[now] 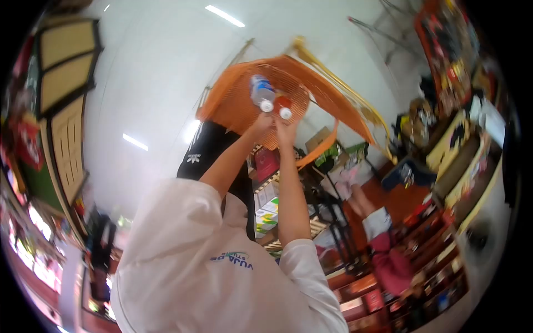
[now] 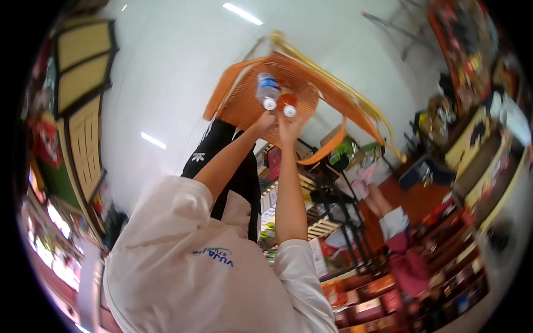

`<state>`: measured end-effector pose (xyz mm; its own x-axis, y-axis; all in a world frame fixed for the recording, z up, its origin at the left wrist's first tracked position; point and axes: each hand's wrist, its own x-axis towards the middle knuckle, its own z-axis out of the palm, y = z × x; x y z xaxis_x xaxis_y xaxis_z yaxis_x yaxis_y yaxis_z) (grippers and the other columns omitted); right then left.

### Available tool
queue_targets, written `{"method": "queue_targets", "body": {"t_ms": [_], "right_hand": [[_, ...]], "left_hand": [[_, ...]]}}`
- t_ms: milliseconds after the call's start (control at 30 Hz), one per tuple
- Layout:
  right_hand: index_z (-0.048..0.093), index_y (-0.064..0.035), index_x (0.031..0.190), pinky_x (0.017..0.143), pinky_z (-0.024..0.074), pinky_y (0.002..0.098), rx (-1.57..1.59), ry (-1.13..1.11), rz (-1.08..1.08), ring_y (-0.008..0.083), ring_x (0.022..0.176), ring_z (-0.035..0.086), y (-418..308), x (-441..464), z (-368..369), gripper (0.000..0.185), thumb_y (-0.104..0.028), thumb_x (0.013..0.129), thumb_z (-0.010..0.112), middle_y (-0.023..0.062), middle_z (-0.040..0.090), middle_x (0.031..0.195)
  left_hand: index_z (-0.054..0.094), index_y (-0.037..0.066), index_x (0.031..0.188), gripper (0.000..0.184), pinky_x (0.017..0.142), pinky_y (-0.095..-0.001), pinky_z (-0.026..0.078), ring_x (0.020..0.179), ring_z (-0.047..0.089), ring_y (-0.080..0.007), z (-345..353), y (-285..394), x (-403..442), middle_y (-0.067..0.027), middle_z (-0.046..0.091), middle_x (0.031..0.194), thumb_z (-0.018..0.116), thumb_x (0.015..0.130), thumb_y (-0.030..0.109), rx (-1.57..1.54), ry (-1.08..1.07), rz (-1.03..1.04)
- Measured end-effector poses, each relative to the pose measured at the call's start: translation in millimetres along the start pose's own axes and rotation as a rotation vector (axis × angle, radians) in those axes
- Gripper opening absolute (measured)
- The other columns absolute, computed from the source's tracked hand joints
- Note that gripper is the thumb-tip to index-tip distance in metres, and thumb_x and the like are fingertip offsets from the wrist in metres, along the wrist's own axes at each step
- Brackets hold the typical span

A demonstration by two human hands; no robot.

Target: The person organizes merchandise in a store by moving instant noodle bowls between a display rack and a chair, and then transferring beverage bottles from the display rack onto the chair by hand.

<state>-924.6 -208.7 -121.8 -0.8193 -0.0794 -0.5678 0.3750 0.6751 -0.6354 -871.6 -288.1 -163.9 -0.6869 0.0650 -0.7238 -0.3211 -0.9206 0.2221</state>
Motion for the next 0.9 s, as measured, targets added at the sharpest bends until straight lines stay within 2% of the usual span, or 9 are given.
{"method": "queue_targets", "body": {"t_ms": [233,333,433,600,667,767,800,833,900], "right_hand": [[0.049,-0.0013,0.114,0.077,0.0486,0.0349,0.269,-0.101,0.002,0.0241,0.082,0.062,56.3,-66.7,-22.2,0.043,-0.018,0.079,0.067,0.0134,0.063,0.089],[0.05,-0.0015,0.115,0.069,0.0486,0.0307,0.316,-0.129,0.068,0.0191,0.078,0.061,46.9,-122.0,-62.1,0.043,-0.02,0.08,0.067,0.0129,0.062,0.091],[0.052,-0.0044,0.115,0.064,0.0489,0.0283,0.229,0.084,-0.127,0.0146,0.072,0.061,114.4,-171.0,-77.3,0.042,-0.024,0.081,0.067,0.0119,0.063,0.091],[0.058,-0.0053,0.107,0.067,0.0499,0.0299,0.389,0.503,0.112,0.0175,0.074,0.063,129.5,-288.9,-177.3,0.031,-0.021,0.081,0.064,0.0096,0.065,0.087],[0.058,-0.0054,0.107,0.064,0.0494,0.0279,0.482,0.736,0.149,0.016,0.071,0.062,139.8,-339.5,-214.7,0.026,-0.012,0.082,0.061,0.0085,0.064,0.088],[0.059,-0.0043,0.103,0.061,0.0484,0.027,0.502,1.102,0.126,0.0153,0.068,0.06,141.0,-426.8,-286.8,0.022,-0.004,0.081,0.059,0.0076,0.063,0.086],[0.059,-0.0045,0.102,0.059,0.0478,0.0268,0.453,1.276,0.109,0.015,0.067,0.059,146.3,-452.1,-308.3,0.023,-0.002,0.079,0.059,0.0074,0.062,0.085],[0.058,-0.0047,0.102,0.057,0.0472,0.0265,0.397,1.443,0.087,0.0147,0.067,0.058,153.3,-478.3,-331.8,0.024,0.0,0.078,0.059,0.0071,0.061,0.083],[0.059,-0.0015,0.096,0.056,0.044,0.0234,0.169,1.825,0.174,0.0113,0.063,0.052,156.9,-539.2,-384.7,0.019,0.002,0.078,0.059,0.0061,0.059,0.083]], "left_hand": [[0.045,0.004,0.124,0.032,0.071,-0.0327,0.05,0.084,0.059,-0.0201,-17.4,-29.3,-1.5,-0.0091,0.059,0.098,0.043,0.092,0.011,0.299,-0.057,-0.023],[0.041,0.005,0.13,0.044,0.054,-0.0235,0.043,0.067,0.053,-0.0129,-79.8,-41.4,15.1,-0.0001,0.056,0.087,0.052,0.09,0.019,1.0,-0.027,0.004],[0.057,0.007,0.077,0.022,0.045,-0.0261,0.041,0.053,0.048,-0.0106,-36.4,-12.2,-44.1,-0.0011,0.05,0.063,0.047,0.09,0.021,1.383,-0.124,-0.123],[0.059,0.01,0.097,0.033,0.042,-0.0219,0.042,0.055,0.054,-0.012,-59.6,-24.4,-68.9,-0.0026,0.061,0.074,0.06,0.076,0.035,1.037,-0.762,-0.541],[0.06,0.015,0.1,0.029,0.048,-0.0289,0.046,0.064,0.058,-0.014,-39.3,-100.3,-31.2,-0.003,0.066,0.087,0.048,0.087,0.038,2.026,-0.376,-1.099],[0.06,0.005,0.096,0.033,0.058,-0.0296,0.046,0.068,0.057,-0.0142,49.1,-192.7,-101.3,-0.0051,0.064,0.081,0.046,0.091,0.035,2.317,-1.521,-0.22],[0.059,0.002,0.097,0.03,0.063,-0.0305,0.046,0.069,0.058,-0.0161,84.0,-225.0,-137.9,-0.0074,0.064,0.082,0.051,0.091,0.03,2.025,-1.226,-0.451],[0.058,0.002,0.1,0.028,0.067,-0.0308,0.047,0.074,0.06,-0.0179,100.7,-260.5,-154.6,-0.0092,0.064,0.084,0.051,0.091,0.028,1.94,-1.541,-0.026],[0.058,0.002,0.106,0.027,0.073,-0.0304,0.048,0.086,0.063,-0.0196,188.3,-324.1,-224.5,-0.0118,0.065,0.093,0.05,0.092,0.025,2.008,-1.612,-0.177]]}}
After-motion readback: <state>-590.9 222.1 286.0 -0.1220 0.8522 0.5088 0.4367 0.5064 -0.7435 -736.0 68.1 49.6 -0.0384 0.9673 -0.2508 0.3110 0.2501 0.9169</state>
